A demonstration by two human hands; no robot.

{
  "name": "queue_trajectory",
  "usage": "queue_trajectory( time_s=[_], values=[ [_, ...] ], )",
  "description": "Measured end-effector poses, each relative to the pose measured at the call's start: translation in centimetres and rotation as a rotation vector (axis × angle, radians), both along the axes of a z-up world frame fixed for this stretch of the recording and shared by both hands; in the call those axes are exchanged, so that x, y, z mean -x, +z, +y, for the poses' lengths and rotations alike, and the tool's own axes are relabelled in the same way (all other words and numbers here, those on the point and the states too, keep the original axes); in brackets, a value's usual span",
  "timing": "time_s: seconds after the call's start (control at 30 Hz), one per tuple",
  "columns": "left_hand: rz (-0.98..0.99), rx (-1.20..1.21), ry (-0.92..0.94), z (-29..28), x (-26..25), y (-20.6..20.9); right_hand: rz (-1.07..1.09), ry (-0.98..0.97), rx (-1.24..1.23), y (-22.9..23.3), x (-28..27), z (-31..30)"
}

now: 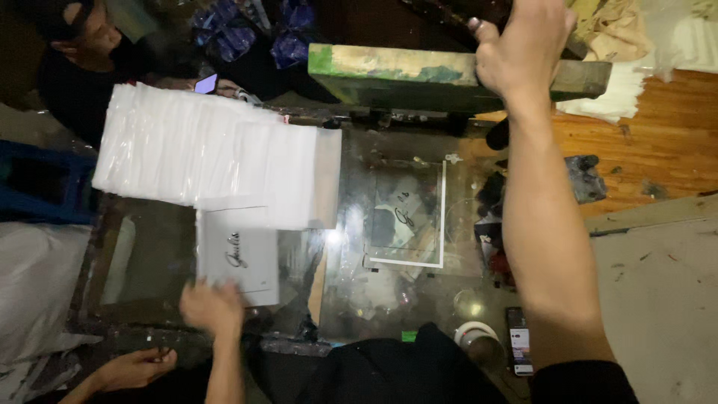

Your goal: The person performs screen printing by placing a white sheet under a screen frame and using a squeegee to pull ink across the mesh. The person then lifts the screen to reveal the printed sheet and repeats the process with a new sheet.

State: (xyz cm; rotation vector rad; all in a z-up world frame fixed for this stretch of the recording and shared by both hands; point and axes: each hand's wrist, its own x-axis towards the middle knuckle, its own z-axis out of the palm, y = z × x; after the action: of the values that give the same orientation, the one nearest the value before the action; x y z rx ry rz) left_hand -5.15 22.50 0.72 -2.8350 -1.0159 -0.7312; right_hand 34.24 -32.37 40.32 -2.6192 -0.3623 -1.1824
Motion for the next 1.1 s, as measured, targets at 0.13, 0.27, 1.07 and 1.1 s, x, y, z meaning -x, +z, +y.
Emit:
queue_trajectory(
  time_s=[0.13, 0.27, 1.07, 1.1],
  values=[
    [0.262, 0.363, -0.401, -9.7, -13.8, 2.9, 0.026, 0.000, -0.001, 1.0, 2.3, 1.1],
    [0.441, 0.375, -0.741, -16.7, -21.1, 1.2, 0.058, 0.040, 0.000, 1.1, 3.7, 1.4],
    [0.672, 0.582, -1.172, -36.5, -16.0, 3.6, 0.148, -0.004, -0.072, 1.7, 4.6, 2.4],
    [0.646, 0.530, -1.197, -36.6, -16.2, 2.6, 0.143, -0.006, -0.070, 1.8, 4.6, 2.3]
  ],
)
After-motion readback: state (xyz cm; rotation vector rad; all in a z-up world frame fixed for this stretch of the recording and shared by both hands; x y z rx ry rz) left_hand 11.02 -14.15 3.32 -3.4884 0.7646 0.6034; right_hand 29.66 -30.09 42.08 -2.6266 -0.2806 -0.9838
